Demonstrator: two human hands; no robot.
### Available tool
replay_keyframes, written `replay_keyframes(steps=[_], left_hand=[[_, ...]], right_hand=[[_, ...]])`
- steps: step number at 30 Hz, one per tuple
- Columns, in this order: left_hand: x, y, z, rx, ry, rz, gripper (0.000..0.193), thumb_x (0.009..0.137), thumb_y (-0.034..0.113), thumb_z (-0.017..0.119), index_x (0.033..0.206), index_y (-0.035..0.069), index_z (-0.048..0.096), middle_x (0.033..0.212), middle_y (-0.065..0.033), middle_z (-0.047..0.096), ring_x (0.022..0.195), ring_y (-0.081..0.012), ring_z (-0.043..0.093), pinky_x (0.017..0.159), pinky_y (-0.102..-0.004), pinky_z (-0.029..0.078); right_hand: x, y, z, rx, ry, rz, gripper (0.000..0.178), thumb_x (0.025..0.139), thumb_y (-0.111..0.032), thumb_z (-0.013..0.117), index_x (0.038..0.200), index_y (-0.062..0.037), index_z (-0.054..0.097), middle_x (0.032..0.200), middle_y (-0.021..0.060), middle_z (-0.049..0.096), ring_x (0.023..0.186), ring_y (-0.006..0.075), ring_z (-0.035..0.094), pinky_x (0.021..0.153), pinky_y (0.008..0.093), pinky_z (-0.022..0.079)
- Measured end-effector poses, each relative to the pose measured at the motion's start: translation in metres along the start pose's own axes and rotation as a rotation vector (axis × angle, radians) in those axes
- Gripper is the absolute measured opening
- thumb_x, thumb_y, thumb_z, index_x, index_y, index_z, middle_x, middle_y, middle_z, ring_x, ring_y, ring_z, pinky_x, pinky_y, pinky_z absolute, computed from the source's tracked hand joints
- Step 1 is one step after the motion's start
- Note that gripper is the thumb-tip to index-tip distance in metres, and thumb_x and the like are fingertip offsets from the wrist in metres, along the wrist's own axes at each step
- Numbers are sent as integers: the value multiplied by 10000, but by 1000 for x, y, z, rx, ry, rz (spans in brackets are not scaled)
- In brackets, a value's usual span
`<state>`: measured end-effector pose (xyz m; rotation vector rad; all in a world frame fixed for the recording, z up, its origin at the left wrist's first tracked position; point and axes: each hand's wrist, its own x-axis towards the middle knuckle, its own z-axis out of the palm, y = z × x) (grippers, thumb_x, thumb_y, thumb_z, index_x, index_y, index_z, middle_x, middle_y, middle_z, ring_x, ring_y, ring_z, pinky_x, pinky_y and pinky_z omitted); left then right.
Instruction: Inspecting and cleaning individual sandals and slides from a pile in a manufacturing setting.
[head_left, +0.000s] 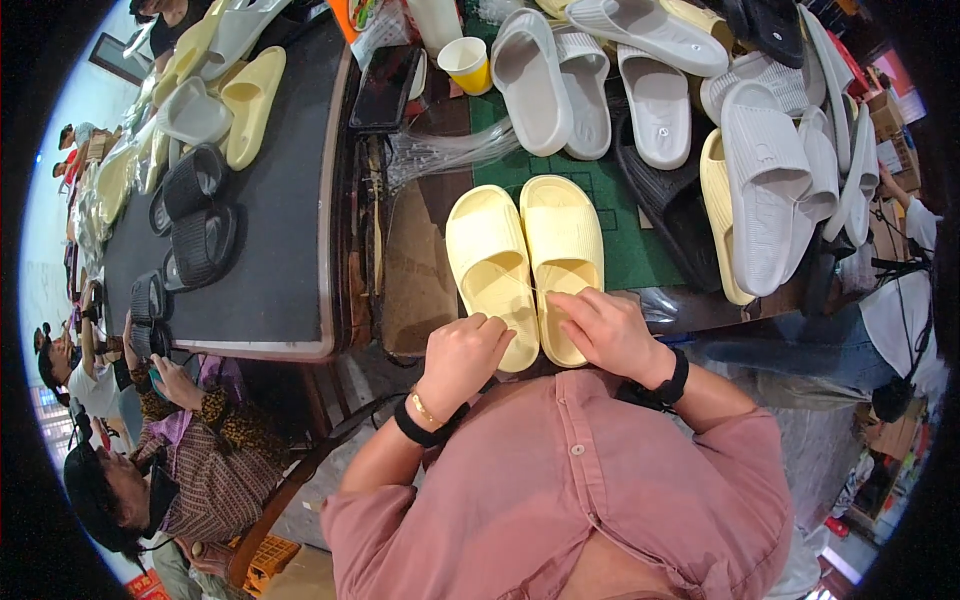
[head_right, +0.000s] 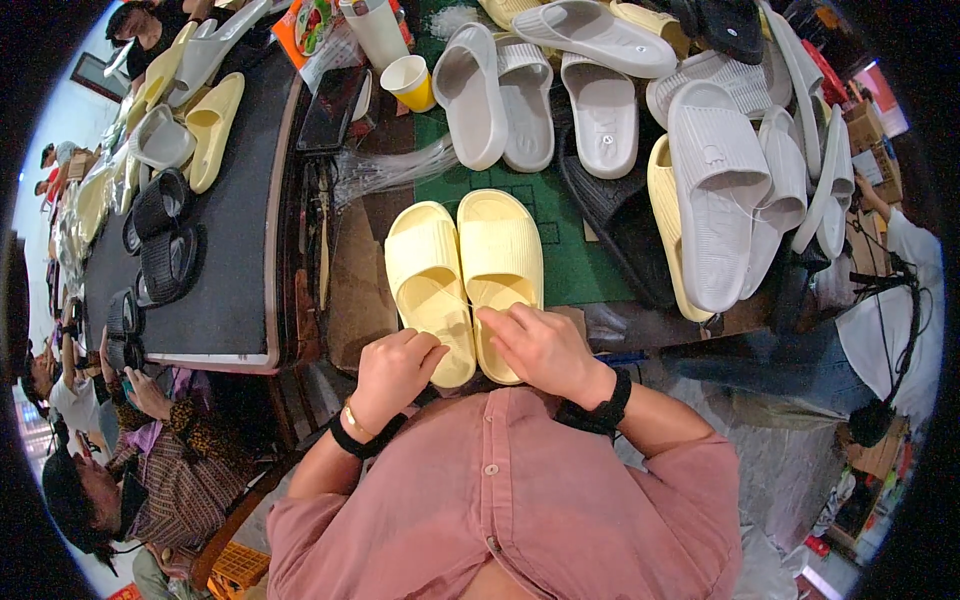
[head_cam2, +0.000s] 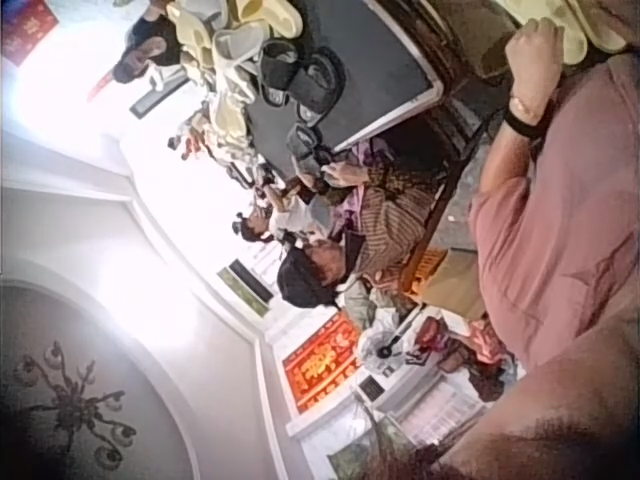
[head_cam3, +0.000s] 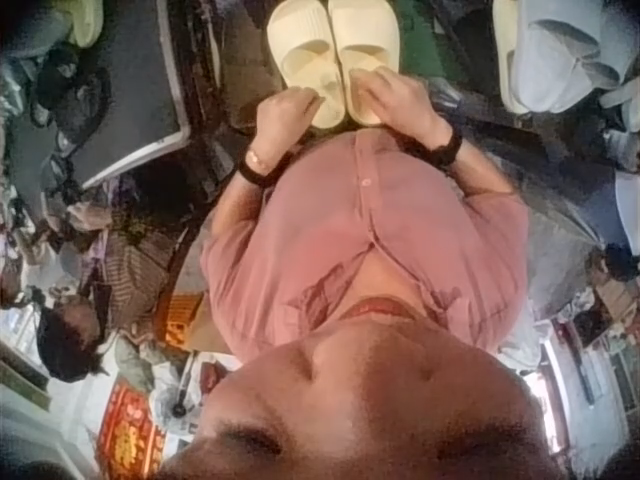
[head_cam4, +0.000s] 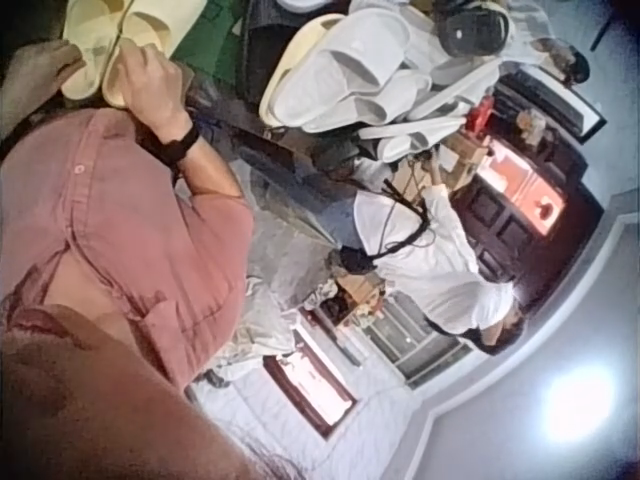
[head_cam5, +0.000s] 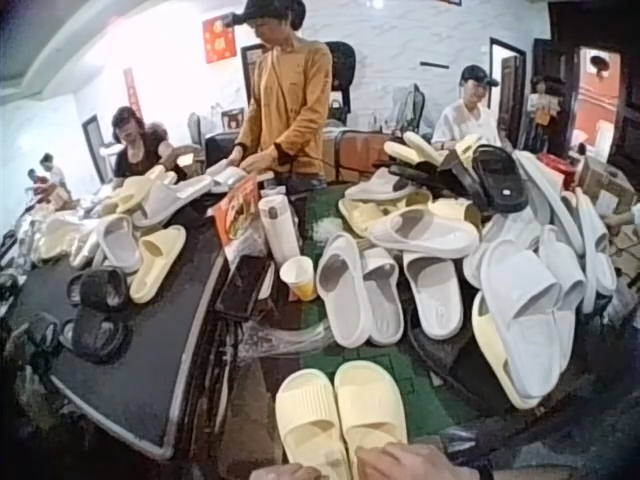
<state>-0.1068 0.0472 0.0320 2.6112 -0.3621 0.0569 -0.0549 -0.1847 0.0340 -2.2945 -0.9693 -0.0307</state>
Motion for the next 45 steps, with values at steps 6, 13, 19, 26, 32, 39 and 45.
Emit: replay_keyframes(steps=[6,13,19,26,32,39,45], left_hand=[[23,6,13,96,50,-32,196,839,216,692,720,75,627,657,-87,596,589,-274,627,527,-376,502],[34,5,20,153,103,-73,215,842,222,695,707,70,625,673,-100,598,590,-282,626,521,-386,501],[22,4,13,121,57,-56,188,828,218,708,733,68,645,694,-95,602,618,-275,632,542,-370,504],[21,2,12,94,45,-66,151,823,208,713,788,68,668,711,-98,609,645,-280,640,568,-381,510],[25,2,16,88,84,-70,146,824,210,715,839,70,677,721,-101,614,649,-278,645,573,-373,515],[26,1,18,101,70,-64,159,826,221,718,862,70,684,725,-100,616,648,-274,645,567,-370,514],[25,1,21,107,111,-71,154,823,220,719,848,72,682,718,-96,610,641,-272,638,562,-370,510]], right_hand=[[2,4,1,7,64,79,388,812,-58,660,1194,-43,596,976,132,616,863,309,643,720,388,537],[3,11,-3,-16,66,65,417,808,-65,669,1212,-31,573,1036,121,609,897,289,651,742,368,551],[7,6,3,-10,-16,118,413,807,-56,660,1210,-21,579,1060,130,605,916,310,638,763,382,538],[9,-3,1,-42,-76,164,416,817,-103,675,1214,-32,574,1060,122,608,878,306,651,716,386,542],[11,4,-10,24,37,160,341,831,-88,660,1166,-51,604,979,118,627,821,307,654,678,388,543],[48,40,-27,37,233,154,230,835,-112,662,1057,-50,652,954,134,632,886,325,607,777,406,495],[90,54,-15,-112,-33,275,323,877,-334,619,1044,-66,688,1017,131,662,983,338,564,836,464,425]])
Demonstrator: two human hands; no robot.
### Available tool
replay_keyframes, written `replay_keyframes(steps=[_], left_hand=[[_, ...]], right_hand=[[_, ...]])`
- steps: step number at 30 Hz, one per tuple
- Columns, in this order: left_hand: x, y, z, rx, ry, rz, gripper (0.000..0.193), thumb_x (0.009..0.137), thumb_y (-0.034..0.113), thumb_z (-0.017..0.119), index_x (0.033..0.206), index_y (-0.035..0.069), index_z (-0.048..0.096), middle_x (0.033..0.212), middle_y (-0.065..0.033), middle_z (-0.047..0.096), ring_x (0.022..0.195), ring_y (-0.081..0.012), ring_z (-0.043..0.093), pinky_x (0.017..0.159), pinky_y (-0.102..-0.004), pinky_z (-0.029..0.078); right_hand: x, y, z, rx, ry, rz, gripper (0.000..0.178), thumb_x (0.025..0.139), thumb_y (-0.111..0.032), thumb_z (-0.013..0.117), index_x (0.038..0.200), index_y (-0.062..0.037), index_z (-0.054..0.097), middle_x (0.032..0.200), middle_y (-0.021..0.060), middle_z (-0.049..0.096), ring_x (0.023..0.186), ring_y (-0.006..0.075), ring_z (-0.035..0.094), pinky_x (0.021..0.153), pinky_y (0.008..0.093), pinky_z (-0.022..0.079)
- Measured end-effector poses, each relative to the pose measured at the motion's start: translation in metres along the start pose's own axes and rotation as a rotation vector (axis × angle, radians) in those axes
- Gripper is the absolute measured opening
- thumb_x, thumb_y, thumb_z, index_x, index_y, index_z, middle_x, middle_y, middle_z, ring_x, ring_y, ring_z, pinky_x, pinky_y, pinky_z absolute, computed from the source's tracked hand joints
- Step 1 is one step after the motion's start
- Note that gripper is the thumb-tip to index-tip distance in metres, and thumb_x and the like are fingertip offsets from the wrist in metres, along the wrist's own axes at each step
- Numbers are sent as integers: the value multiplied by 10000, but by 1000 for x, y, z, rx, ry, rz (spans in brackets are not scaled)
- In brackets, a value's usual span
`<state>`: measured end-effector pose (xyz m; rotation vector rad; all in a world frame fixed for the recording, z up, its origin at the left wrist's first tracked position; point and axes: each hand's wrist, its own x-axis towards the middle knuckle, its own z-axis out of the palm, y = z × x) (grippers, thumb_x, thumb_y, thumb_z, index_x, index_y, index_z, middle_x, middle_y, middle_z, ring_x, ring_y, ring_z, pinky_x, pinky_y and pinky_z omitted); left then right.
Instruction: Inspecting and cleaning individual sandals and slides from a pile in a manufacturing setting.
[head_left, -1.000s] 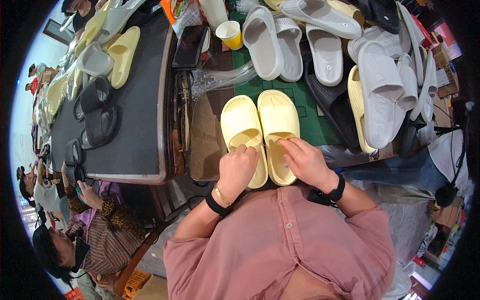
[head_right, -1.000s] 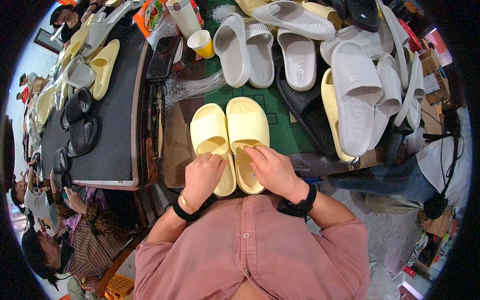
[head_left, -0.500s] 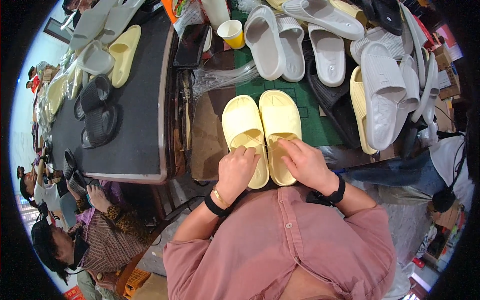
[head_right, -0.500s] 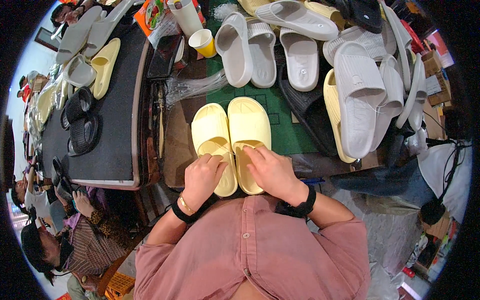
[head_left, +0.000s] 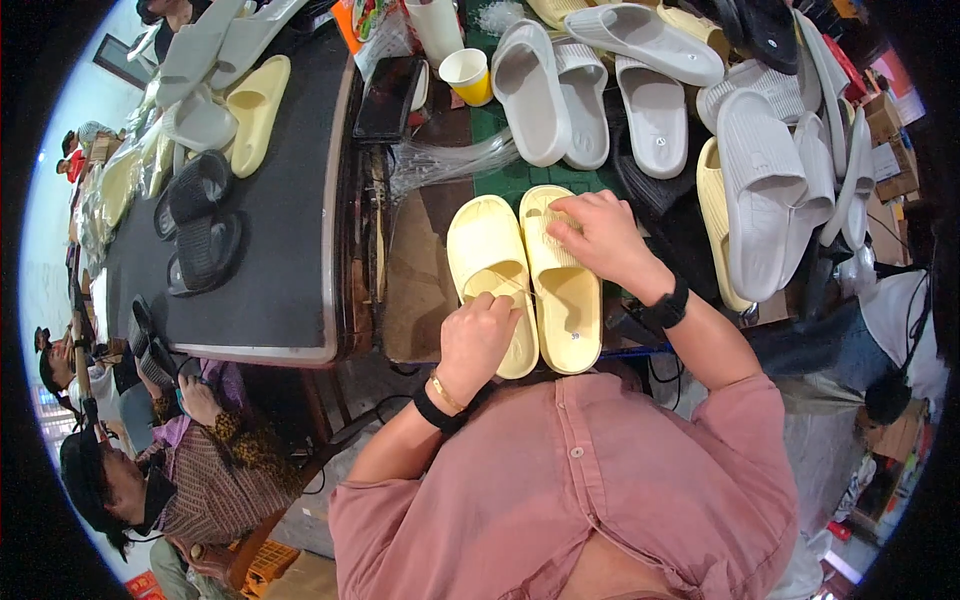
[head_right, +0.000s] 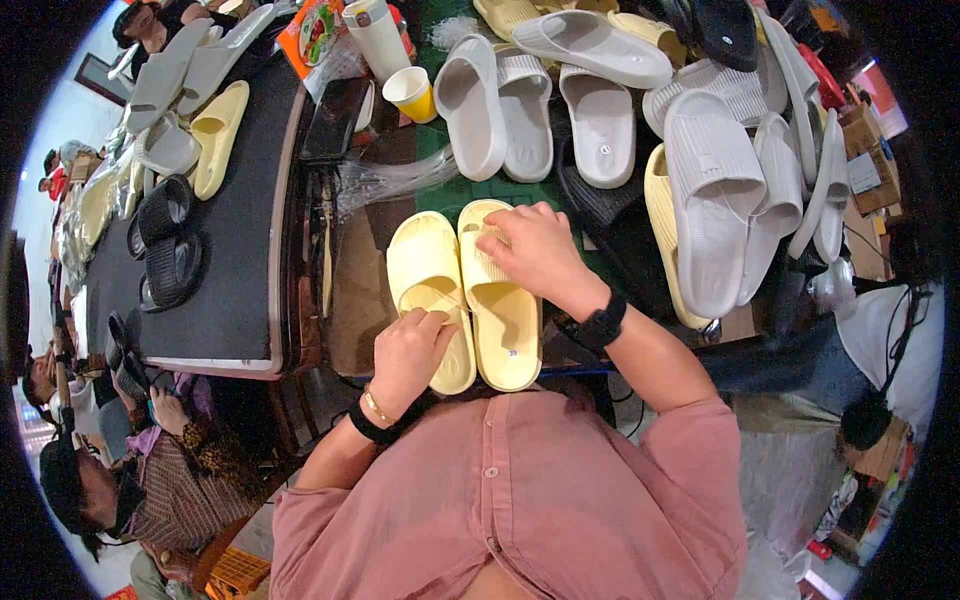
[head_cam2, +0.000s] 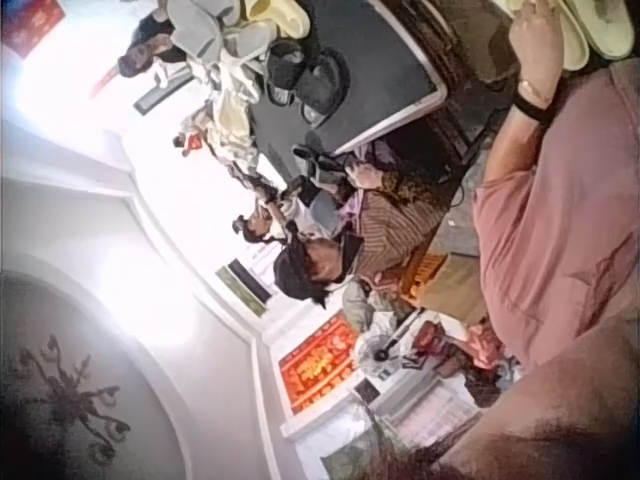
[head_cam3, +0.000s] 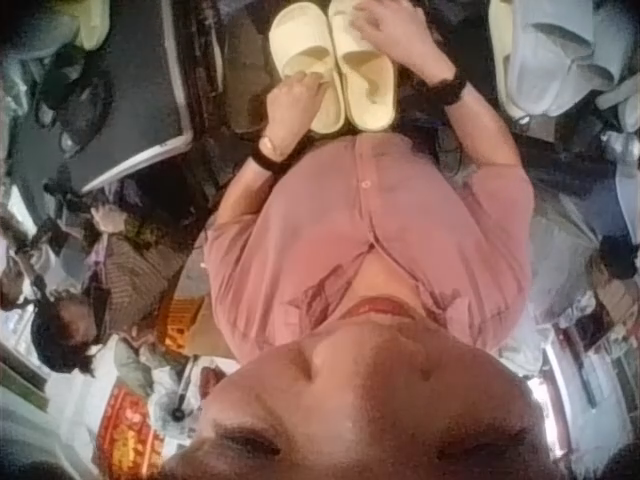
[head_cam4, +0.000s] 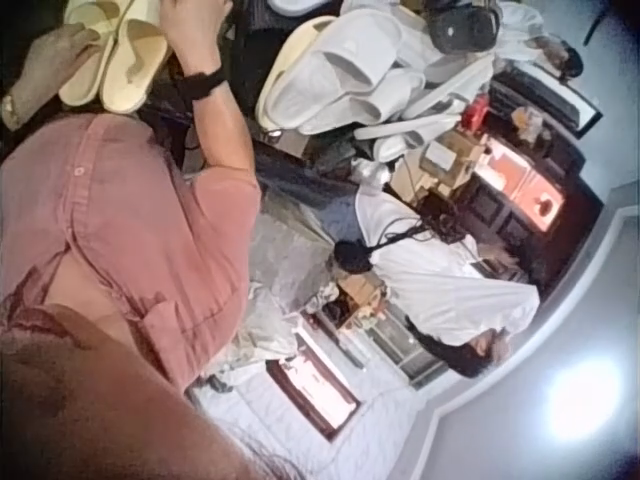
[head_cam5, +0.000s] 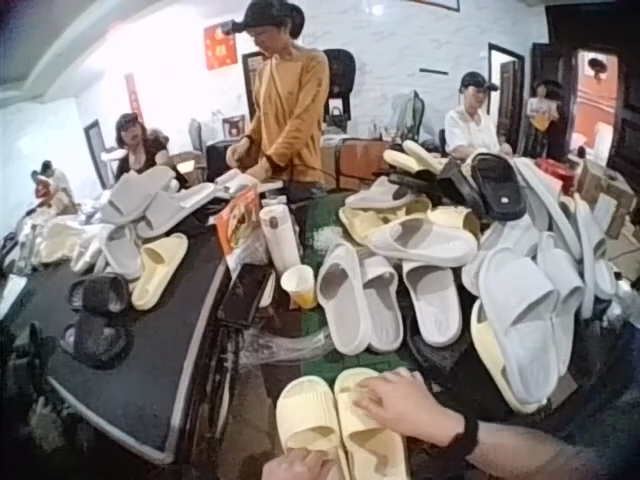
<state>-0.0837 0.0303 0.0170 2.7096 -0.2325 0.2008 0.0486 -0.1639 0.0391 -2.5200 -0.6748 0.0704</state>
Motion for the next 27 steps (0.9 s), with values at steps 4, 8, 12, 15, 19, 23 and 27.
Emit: replay_keyframes(steps=[4,8,12,15,19,23,27], left_hand=[[-2,-1,1,-3,8,-5,151,819,213,721,825,71,672,715,-86,600,640,-271,633,568,-371,510],[-4,-4,1,-12,-3,-11,144,818,206,721,840,73,672,725,-83,603,645,-269,634,577,-370,511],[-5,-7,-4,-33,14,-1,154,820,210,718,873,72,678,747,-86,619,653,-272,639,578,-365,512],[-5,-6,-10,-79,4,-8,160,816,190,729,905,67,680,758,-88,632,667,-261,647,586,-354,517],[3,-8,-21,-322,125,-79,113,811,101,733,871,30,668,739,-109,628,648,-251,632,591,-343,505],[42,-34,-25,-363,350,-149,74,841,83,680,847,14,653,752,-137,630,664,-308,623,600,-378,499],[90,-65,-27,-312,197,-266,222,881,200,633,850,-13,687,803,-196,667,748,-356,657,648,-403,506]], right_hand=[[9,-5,11,-41,-68,-13,364,889,-375,590,1051,-66,694,1019,128,667,987,339,564,834,469,410],[9,1,17,26,-25,4,339,890,-343,598,1057,-63,693,1037,127,667,998,333,563,878,460,401],[3,8,22,141,141,-41,298,879,-285,623,1057,-55,687,1050,126,664,1013,326,560,897,446,409],[1,11,24,186,167,-55,279,874,-250,632,1059,-48,681,1062,125,661,1018,325,558,889,440,419],[1,13,26,196,157,-61,283,873,-243,630,1067,-43,680,1071,128,660,1025,324,557,891,441,424],[0,14,28,213,165,-66,289,874,-237,627,1076,-36,678,1086,133,660,1041,323,557,908,435,422],[-1,14,27,231,178,-48,279,871,-218,629,1073,-30,678,1089,134,661,1051,322,556,918,431,423]])
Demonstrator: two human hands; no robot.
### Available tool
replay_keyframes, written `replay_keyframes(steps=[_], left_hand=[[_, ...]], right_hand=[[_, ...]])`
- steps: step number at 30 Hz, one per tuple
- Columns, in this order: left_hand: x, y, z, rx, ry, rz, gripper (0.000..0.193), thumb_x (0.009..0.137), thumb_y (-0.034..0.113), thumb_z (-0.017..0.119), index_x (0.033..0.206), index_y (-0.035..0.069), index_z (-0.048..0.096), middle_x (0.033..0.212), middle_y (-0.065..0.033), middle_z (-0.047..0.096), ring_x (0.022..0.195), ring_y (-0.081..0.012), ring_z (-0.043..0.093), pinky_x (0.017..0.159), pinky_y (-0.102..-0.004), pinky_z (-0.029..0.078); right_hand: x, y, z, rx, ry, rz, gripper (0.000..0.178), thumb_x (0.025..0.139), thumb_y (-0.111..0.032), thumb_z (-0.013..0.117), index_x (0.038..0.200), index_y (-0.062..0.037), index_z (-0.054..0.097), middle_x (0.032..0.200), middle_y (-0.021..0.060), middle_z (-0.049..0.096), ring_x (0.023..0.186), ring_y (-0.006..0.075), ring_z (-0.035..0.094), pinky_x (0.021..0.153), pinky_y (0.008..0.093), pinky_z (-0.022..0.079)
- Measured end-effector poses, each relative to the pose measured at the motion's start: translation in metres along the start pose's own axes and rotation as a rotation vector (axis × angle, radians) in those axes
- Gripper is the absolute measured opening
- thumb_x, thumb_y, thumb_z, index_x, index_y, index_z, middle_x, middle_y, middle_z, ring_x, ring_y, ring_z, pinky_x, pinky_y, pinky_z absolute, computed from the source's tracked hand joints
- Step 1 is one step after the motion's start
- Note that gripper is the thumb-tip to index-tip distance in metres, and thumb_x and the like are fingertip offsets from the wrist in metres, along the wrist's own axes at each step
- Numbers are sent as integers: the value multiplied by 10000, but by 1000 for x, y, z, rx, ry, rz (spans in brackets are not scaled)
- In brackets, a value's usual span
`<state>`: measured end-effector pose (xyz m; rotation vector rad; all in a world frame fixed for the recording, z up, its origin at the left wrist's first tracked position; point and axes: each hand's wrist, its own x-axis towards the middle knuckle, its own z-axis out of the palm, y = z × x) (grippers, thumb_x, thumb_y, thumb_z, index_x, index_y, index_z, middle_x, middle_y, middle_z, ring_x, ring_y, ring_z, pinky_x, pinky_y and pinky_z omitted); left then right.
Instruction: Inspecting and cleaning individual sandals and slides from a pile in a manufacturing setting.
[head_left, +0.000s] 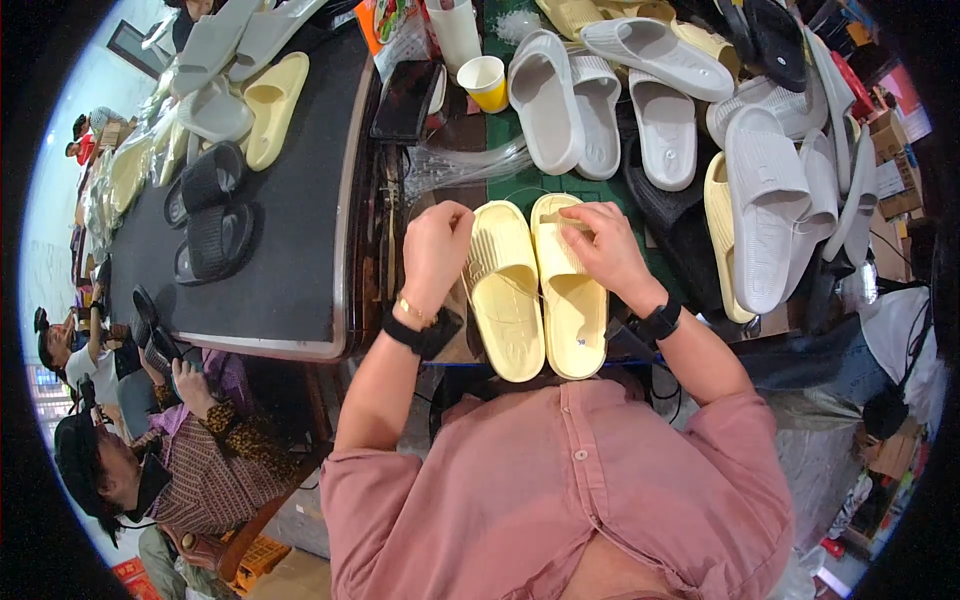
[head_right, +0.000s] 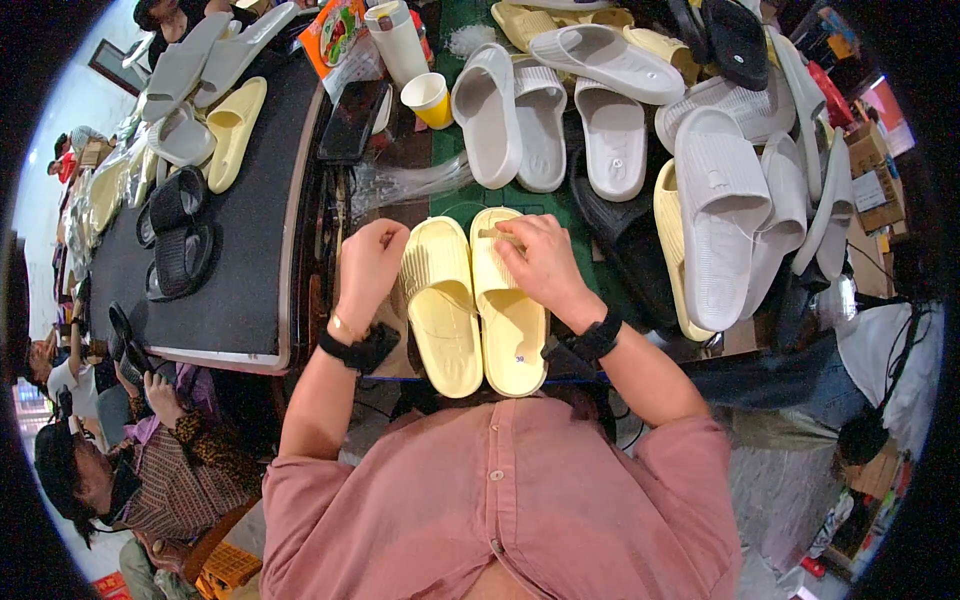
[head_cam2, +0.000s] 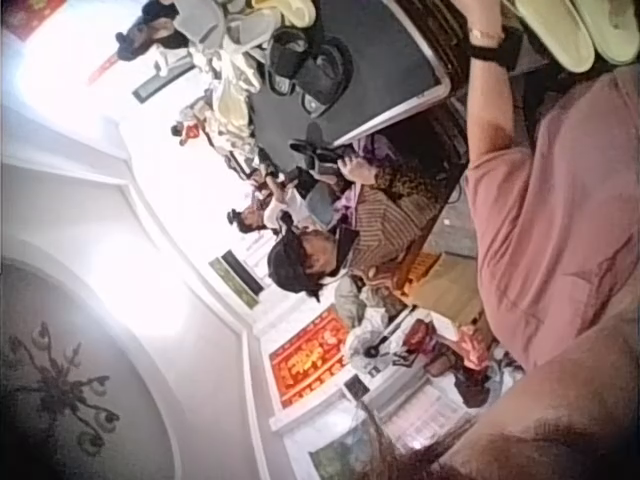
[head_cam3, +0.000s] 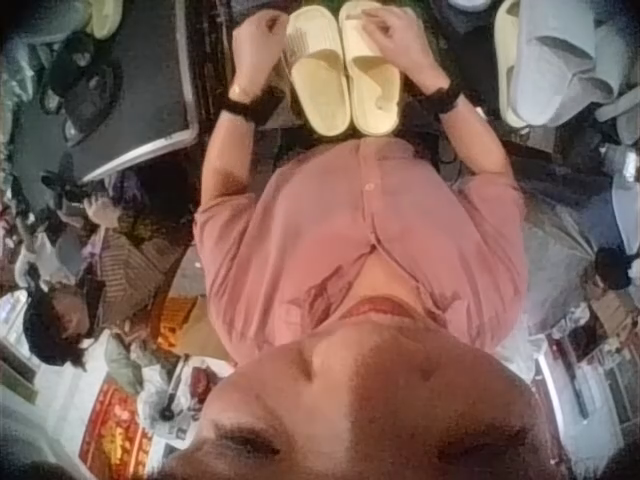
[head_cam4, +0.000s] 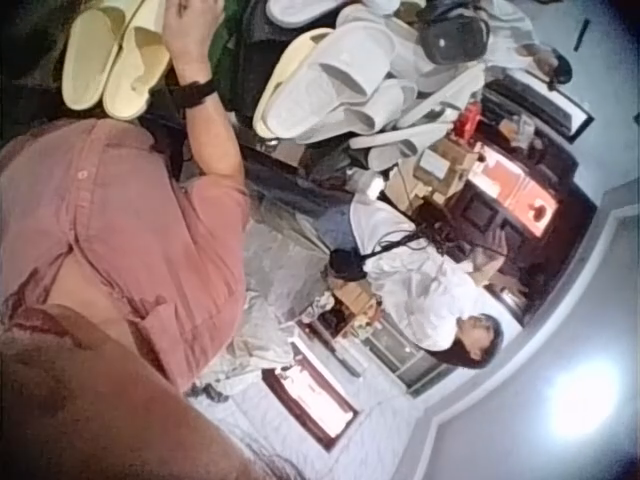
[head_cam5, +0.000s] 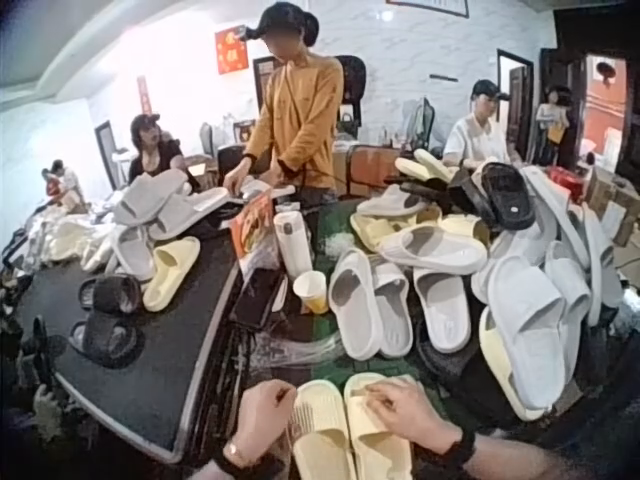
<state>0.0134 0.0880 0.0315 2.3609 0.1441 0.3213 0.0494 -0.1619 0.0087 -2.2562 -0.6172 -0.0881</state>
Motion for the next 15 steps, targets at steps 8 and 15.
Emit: replay_keyframes(steps=[8,15], left_hand=[[34,-7,18,-49,-360,-215,337,890,297,630,896,-31,709,706,-101,664,631,-167,600,607,-325,475],[37,-18,23,-290,-417,-264,259,880,214,672,921,-38,716,768,-16,666,683,-67,575,609,-250,459]], right_hand=[[-1,1,2,19,50,-25,245,859,-180,639,1046,-28,685,1066,132,667,1035,324,564,912,429,433],[0,-1,0,73,54,-20,240,861,-166,634,1046,-21,684,1055,137,671,1021,324,568,915,422,436]])
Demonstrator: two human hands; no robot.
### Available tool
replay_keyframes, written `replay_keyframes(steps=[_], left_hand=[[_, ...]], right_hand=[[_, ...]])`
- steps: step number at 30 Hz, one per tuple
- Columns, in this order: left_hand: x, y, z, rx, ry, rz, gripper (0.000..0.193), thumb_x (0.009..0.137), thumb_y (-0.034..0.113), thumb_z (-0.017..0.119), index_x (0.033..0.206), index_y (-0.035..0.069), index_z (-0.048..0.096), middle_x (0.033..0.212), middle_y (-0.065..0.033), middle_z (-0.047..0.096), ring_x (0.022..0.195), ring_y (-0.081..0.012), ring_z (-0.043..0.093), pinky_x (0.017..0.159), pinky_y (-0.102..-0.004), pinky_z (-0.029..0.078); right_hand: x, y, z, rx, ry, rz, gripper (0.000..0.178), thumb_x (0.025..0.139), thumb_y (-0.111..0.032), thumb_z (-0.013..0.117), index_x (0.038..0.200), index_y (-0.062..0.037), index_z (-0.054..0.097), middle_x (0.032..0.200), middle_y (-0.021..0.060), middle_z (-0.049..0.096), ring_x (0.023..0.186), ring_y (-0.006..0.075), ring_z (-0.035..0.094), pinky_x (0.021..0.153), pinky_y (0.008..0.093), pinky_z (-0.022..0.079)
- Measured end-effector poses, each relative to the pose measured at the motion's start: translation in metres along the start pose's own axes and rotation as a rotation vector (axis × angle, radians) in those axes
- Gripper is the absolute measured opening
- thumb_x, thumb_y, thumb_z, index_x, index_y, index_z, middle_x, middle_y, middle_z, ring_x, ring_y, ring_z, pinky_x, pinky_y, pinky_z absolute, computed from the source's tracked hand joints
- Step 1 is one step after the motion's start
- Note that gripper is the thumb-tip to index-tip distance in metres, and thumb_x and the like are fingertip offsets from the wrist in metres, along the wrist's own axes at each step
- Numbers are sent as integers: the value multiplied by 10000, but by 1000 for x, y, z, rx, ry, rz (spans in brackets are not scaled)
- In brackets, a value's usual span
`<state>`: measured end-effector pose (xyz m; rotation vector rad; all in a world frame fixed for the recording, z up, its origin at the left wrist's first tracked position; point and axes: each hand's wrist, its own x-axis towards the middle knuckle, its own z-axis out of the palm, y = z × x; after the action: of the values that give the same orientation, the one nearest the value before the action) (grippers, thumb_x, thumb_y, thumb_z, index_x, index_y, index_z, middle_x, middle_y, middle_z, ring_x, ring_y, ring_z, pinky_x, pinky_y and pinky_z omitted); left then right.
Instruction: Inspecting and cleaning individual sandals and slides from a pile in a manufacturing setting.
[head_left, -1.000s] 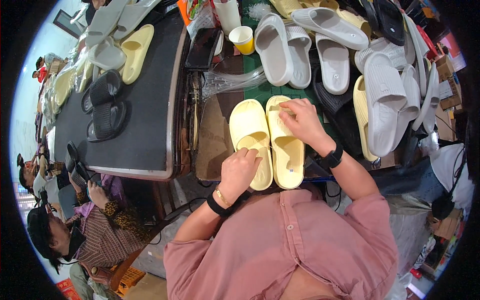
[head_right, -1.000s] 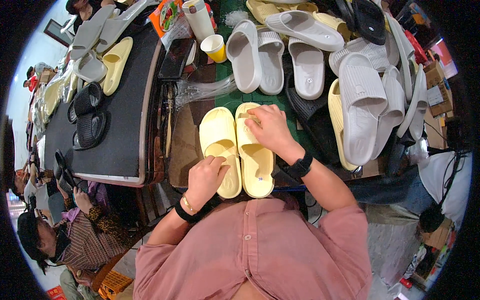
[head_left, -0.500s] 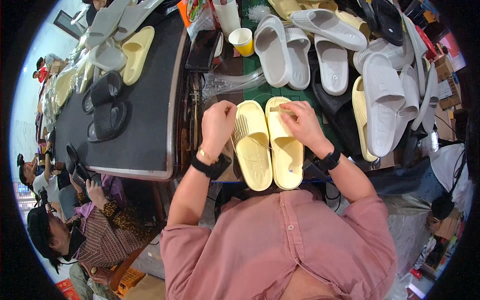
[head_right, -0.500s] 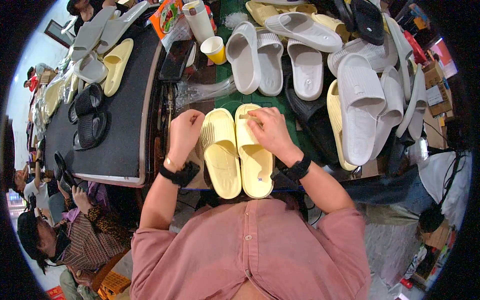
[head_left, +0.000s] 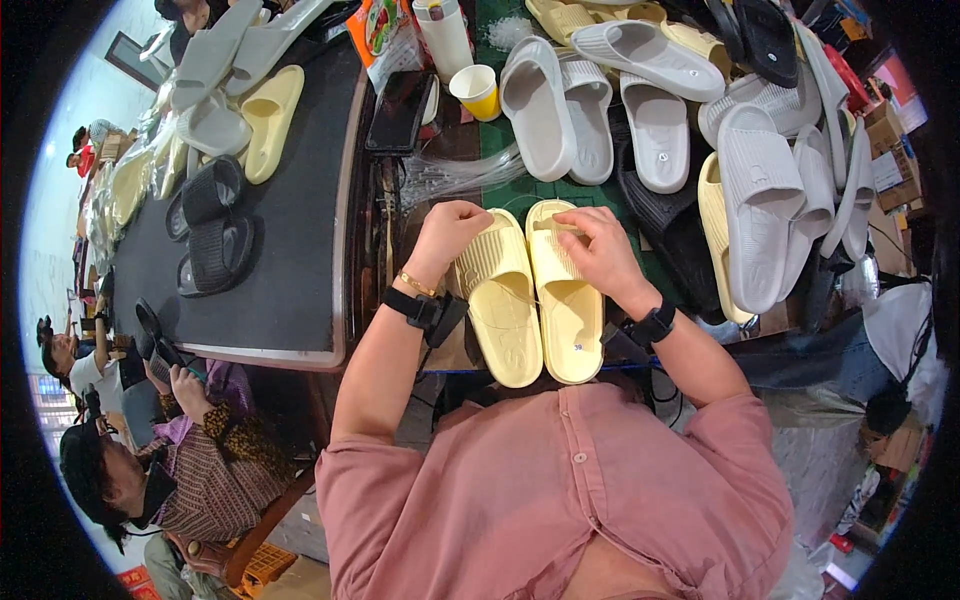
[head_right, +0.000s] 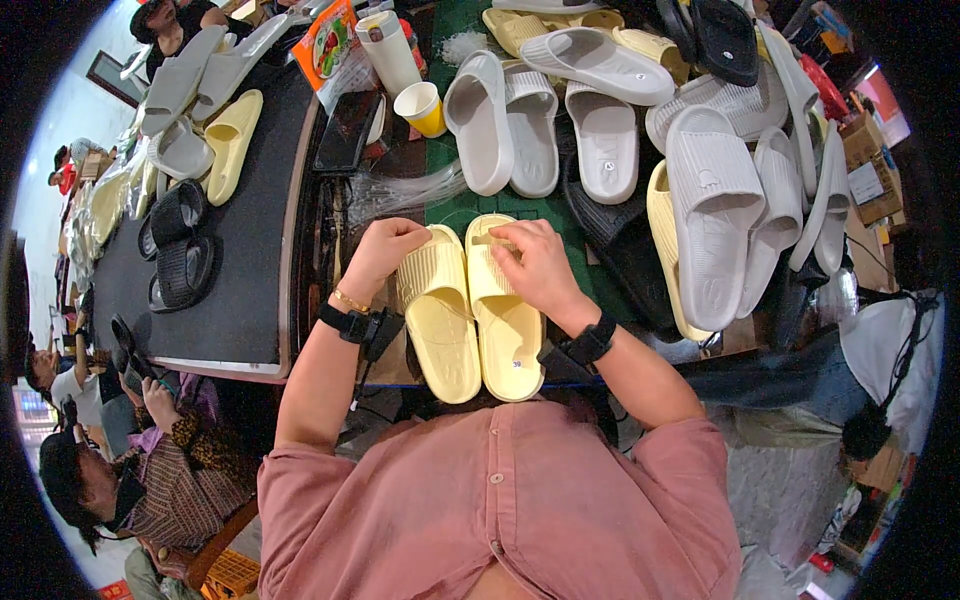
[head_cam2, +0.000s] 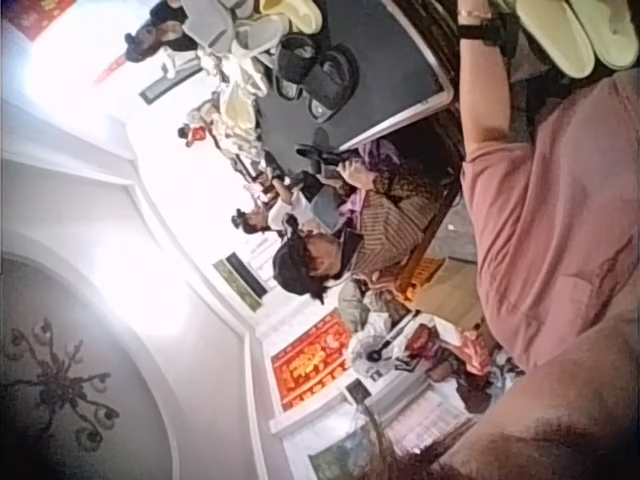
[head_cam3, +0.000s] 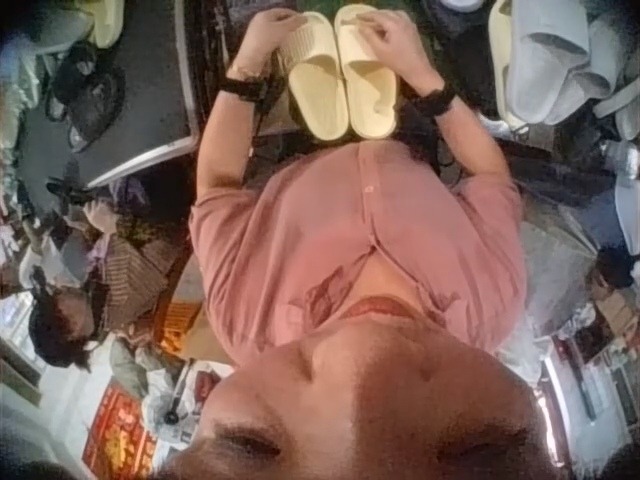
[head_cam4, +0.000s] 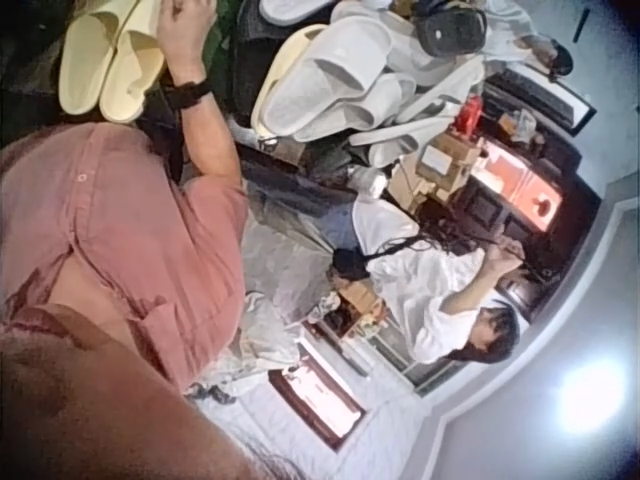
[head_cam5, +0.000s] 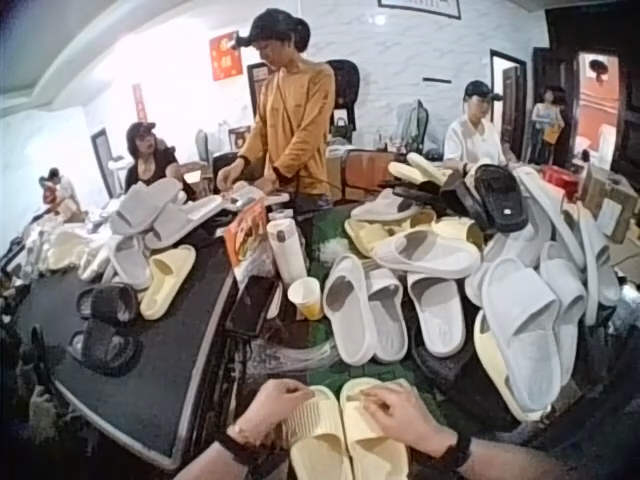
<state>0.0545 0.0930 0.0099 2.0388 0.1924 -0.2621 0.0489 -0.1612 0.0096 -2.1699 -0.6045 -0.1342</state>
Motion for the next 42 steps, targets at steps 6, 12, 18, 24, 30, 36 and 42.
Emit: replay_keyframes(steps=[6,12,18,24,30,36,42], left_hand=[[-4,4,1,-12,-12,-43,239,877,195,682,923,-38,710,788,-11,669,694,-69,575,621,-239,463],[-4,5,3,3,-24,12,275,892,227,655,932,-39,712,780,-21,667,697,-77,574,626,-241,461],[-1,5,6,8,26,27,260,901,204,613,937,-33,712,782,-43,675,706,-98,584,643,-250,467],[2,3,6,-4,20,-23,250,894,192,627,957,-34,712,792,-52,688,707,-118,603,653,-269,481],[3,5,6,198,68,78,207,808,173,713,891,-16,724,765,-87,704,689,-145,644,664,-302,510],[8,5,5,215,67,75,222,751,180,760,872,-4,728,756,-104,705,692,-156,656,668,-307,520],[14,5,7,284,62,57,198,732,147,768,854,-3,727,771,-116,710,690,-182,670,668,-316,532]], right_hand=[[0,-3,0,29,4,10,232,864,-149,624,1041,-11,683,1049,139,673,1007,317,573,917,414,438],[1,-4,-1,46,7,19,226,865,-141,622,1035,-7,685,1044,140,674,1001,315,574,911,412,441],[1,-5,-2,50,10,26,221,862,-131,624,1033,-7,687,1038,142,676,994,317,578,900,409,449],[1,-7,-1,74,30,22,221,857,-128,630,1032,-7,689,1035,141,677,984,314,578,890,406,456],[0,-6,0,76,33,17,209,853,-115,631,1020,-6,692,1024,136,682,978,308,585,886,405,460],[0,-3,3,72,42,1,213,854,-119,631,1023,-6,695,1022,142,686,966,312,594,886,408,465],[0,-3,2,52,11,21,247,850,-91,631,1073,1,682,1063,156,673,1021,300,599,877,378,492]])
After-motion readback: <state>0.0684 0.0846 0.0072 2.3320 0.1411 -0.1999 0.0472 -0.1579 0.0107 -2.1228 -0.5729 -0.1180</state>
